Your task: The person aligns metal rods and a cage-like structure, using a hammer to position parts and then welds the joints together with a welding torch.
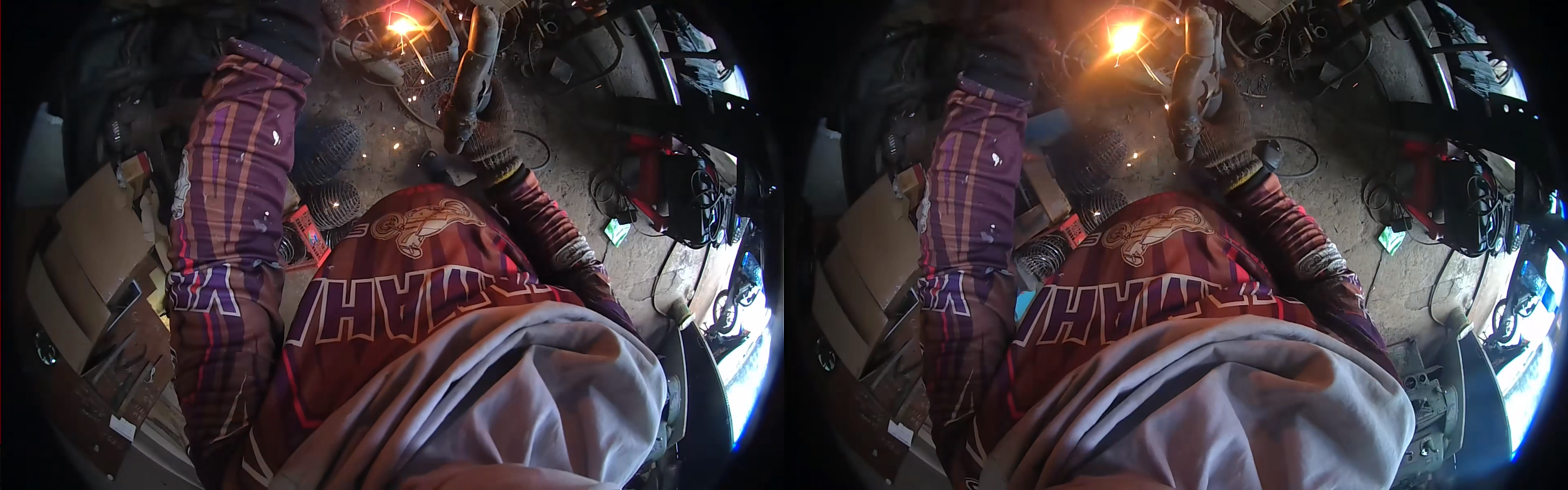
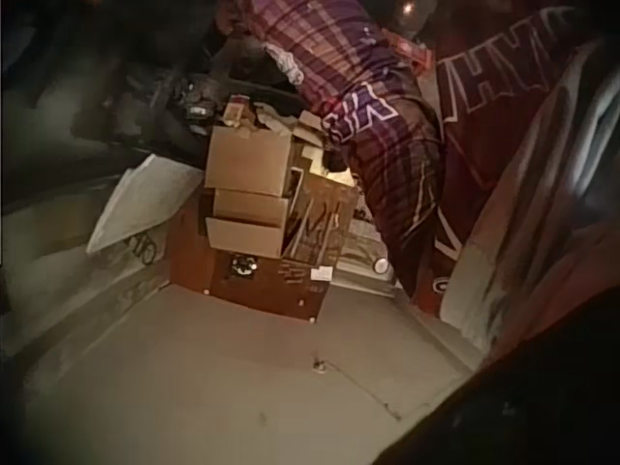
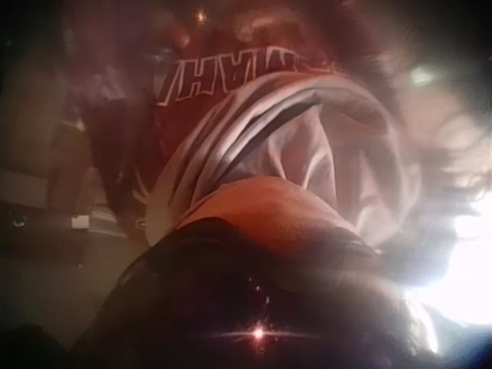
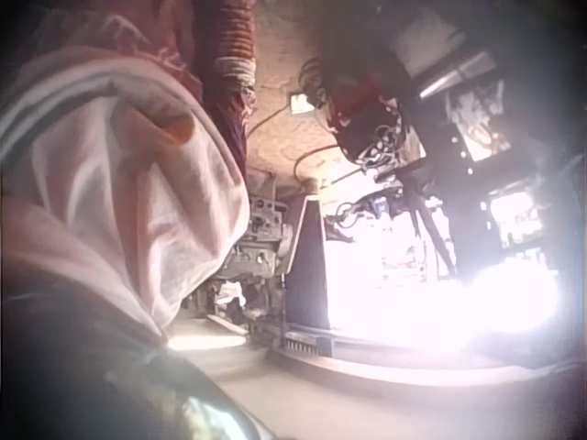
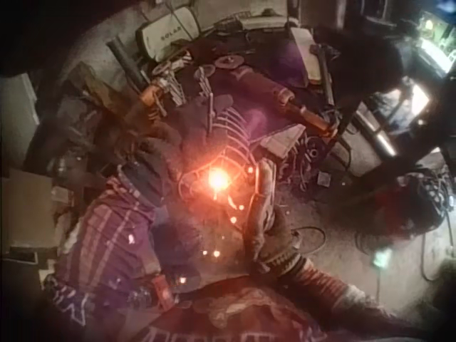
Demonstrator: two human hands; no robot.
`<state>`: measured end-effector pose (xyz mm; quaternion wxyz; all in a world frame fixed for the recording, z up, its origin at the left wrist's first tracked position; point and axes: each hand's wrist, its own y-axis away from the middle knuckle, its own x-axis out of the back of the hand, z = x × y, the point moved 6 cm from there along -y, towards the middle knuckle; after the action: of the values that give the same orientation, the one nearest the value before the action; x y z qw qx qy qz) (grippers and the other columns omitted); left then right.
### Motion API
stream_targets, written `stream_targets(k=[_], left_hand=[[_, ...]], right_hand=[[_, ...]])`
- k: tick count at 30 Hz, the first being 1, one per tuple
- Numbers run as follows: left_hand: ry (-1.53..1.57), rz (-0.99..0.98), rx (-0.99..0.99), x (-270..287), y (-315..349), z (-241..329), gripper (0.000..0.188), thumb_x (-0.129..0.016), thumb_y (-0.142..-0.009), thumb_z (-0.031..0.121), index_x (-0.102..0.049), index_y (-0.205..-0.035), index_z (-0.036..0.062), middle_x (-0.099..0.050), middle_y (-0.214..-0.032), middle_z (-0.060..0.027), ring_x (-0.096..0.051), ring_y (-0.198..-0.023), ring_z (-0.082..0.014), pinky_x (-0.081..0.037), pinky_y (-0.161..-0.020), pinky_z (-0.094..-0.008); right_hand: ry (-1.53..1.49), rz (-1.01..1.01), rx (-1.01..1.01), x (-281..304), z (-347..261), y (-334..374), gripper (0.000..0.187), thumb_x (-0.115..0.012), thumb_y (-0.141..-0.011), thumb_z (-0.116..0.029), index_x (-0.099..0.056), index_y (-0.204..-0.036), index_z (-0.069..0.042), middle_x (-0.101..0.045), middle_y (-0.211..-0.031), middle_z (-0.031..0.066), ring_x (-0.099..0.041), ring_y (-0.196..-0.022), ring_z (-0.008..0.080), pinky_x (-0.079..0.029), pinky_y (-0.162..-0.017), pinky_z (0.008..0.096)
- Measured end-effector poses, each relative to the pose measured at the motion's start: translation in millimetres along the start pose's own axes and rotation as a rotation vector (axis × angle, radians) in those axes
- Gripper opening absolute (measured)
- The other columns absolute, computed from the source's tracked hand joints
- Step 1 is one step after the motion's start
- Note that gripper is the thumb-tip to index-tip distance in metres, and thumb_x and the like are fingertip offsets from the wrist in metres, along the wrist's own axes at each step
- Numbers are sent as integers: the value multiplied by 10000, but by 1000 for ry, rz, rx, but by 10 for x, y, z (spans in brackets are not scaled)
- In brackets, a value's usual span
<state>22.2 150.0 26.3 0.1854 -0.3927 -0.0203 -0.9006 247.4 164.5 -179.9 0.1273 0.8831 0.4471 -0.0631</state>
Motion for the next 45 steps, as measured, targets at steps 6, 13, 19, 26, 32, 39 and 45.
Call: stream_targets(k=[6, 13, 19, 26, 32, 39, 45], left_hand=[[16, 3, -15, 91, -27, 149, 509, -575, -972, 335, -530, -1347, -6, -641, -949, -117, -534, -697, -204, -480, -618, -384], [29, 15, -25, 49, 19, 96, 506, -573, -979, 359, -542, -1330, -3, -644, -968, -124, -542, -709, -212, -487, -625, -393], [64, 21, -10, -2, -13, 21, 505, -572, -984, 380, -553, -1316, 0, -646, -985, -129, -548, -719, -219, -492, -632, -400], [175, 30, 22, -16, -38, -44, 506, -570, -990, 403, -565, -1300, 3, -648, -1004, -136, -556, -731, -227, -499, -639, -409], [292, 82, -48, 36, 49, -39, 508, -569, -996, 424, -576, -1286, 6, -650, -1020, -141, -563, -742, -233, -505, -645, -416], [-762, -104, 530, 258, -17, 506, 612, -485, -1006, 556, -630, -796, -1, -323, -479, -94, -295, -432, -204, -338, -474, -487], [-328, 361, -52, 322, -9, 681, 547, -531, -1004, 493, -529, -708, 32, -380, -562, -83, -347, -507, -181, -352, -524, -461]], right_hand=[[71, 17, 51, 177, -114, 185, 508, -770, -859, -76, -479, -1276, -79, -648, -987, 92, -672, -808, 200, -586, -648, 344], [4, 61, -7, 327, -187, 299, 547, -789, -848, -87, -476, -1297, -90, -647, -969, 74, -662, -776, 161, -578, -617, 330], [38, 33, 13, 445, -123, 341, 524, -744, -886, -82, -462, -1327, -112, -656, -974, 95, -668, -799, 210, -584, -639, 353], [-28, 59, -48, 811, -263, 509, 434, -713, -911, -71, -499, -1288, -100, -640, -985, 59, -646, -817, 175, -569, -665, 339], [-27, 79, -121, 1143, -228, 524, 521, -765, -868, -124, -514, -1322, -78, -646, -1166, 66, -629, -1035, 169, -519, -892, 329], [-27, 110, -181, 1517, -255, 266, 467, -742, -864, -112, -542, -1283, -63, -671, -1130, 81, -644, -1008, 186, -528, -856, 334], [83, 25, -160, 1559, -348, 60, 453, -727, -861, -112, -550, -1274, -59, -679, -1114, 92, -650, -999, 190, -525, -850, 334]])
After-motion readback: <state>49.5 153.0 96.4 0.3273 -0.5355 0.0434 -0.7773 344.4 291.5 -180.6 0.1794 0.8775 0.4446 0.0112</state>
